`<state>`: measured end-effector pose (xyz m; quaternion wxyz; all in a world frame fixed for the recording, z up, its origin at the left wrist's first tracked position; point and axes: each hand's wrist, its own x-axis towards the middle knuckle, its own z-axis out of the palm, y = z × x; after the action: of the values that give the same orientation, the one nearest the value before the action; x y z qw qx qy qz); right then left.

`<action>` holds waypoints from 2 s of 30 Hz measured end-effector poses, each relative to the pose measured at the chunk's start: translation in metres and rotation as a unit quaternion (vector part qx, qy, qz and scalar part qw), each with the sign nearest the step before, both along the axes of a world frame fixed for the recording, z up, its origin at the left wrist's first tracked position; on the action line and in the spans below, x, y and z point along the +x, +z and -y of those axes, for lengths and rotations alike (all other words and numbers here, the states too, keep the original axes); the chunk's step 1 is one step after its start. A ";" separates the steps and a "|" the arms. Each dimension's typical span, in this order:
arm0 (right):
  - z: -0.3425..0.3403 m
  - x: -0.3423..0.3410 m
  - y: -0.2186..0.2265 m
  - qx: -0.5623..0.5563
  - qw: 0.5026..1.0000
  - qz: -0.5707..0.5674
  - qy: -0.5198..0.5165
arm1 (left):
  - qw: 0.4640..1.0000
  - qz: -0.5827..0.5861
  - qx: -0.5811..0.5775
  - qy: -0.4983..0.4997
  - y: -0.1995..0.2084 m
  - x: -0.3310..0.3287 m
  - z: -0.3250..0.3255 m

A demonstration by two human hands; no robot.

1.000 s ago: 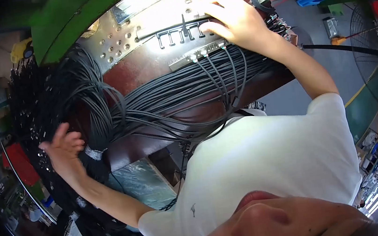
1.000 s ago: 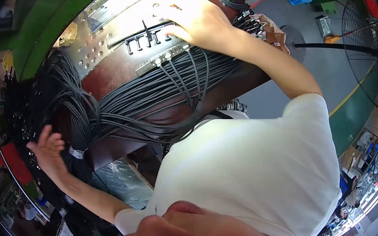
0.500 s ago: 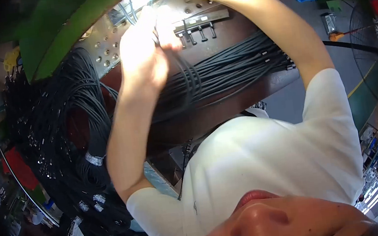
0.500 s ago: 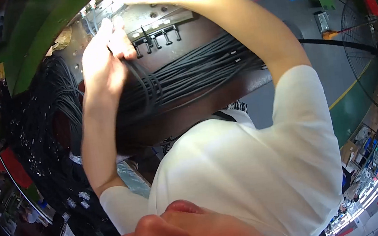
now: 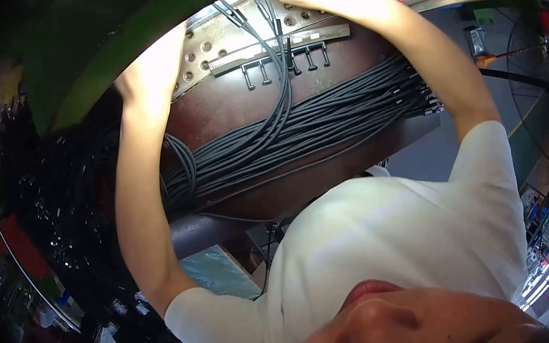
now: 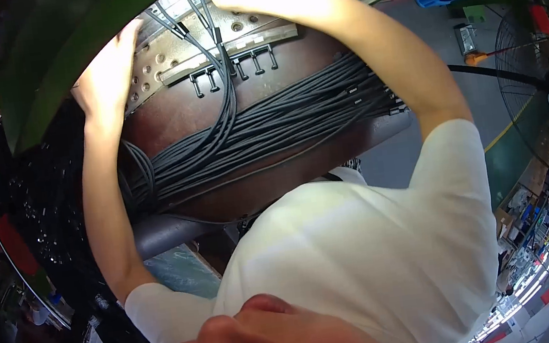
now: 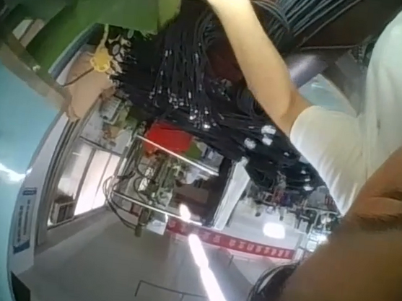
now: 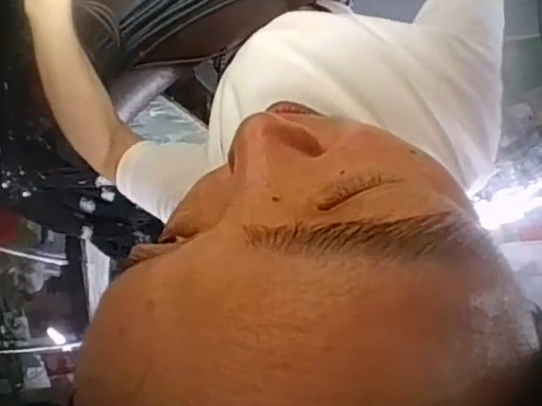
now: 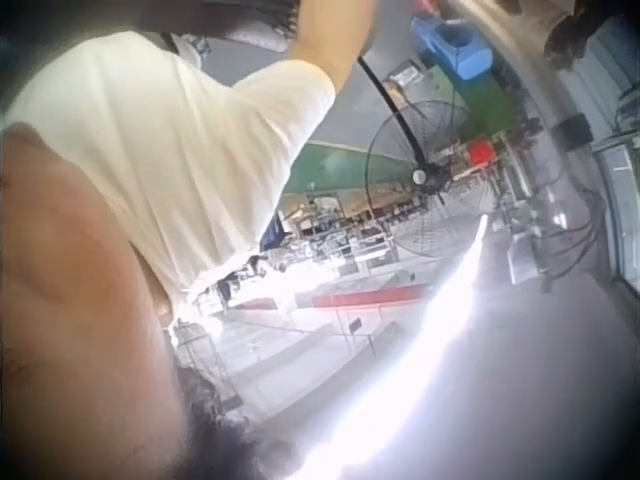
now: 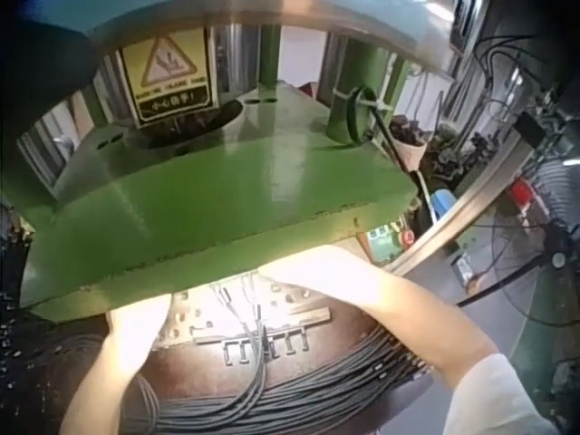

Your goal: Assembling and testing black cable bundles by plugging connectors into a testing fixture at a factory workstation.

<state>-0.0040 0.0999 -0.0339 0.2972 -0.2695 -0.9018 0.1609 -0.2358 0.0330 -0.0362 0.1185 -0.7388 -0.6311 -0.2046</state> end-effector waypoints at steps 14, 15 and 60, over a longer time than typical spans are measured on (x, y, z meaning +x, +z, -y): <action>-0.026 -0.003 -0.023 -0.029 0.998 0.047 -0.015 | 0.977 -0.191 0.082 -0.037 -0.036 -0.003 -0.022; -0.029 -0.005 -0.024 -0.030 0.998 0.049 -0.019 | 0.978 -0.178 0.096 -0.050 -0.036 -0.004 -0.024; 0.207 0.271 -0.169 -0.262 0.899 0.259 -0.238 | 0.877 0.118 -0.412 0.219 -0.127 0.048 0.371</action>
<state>0.2669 -0.1075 -0.2029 0.0014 -0.5763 -0.7811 0.2404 -0.1875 -0.3378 -0.1632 -0.2298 -0.5342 -0.8133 0.0197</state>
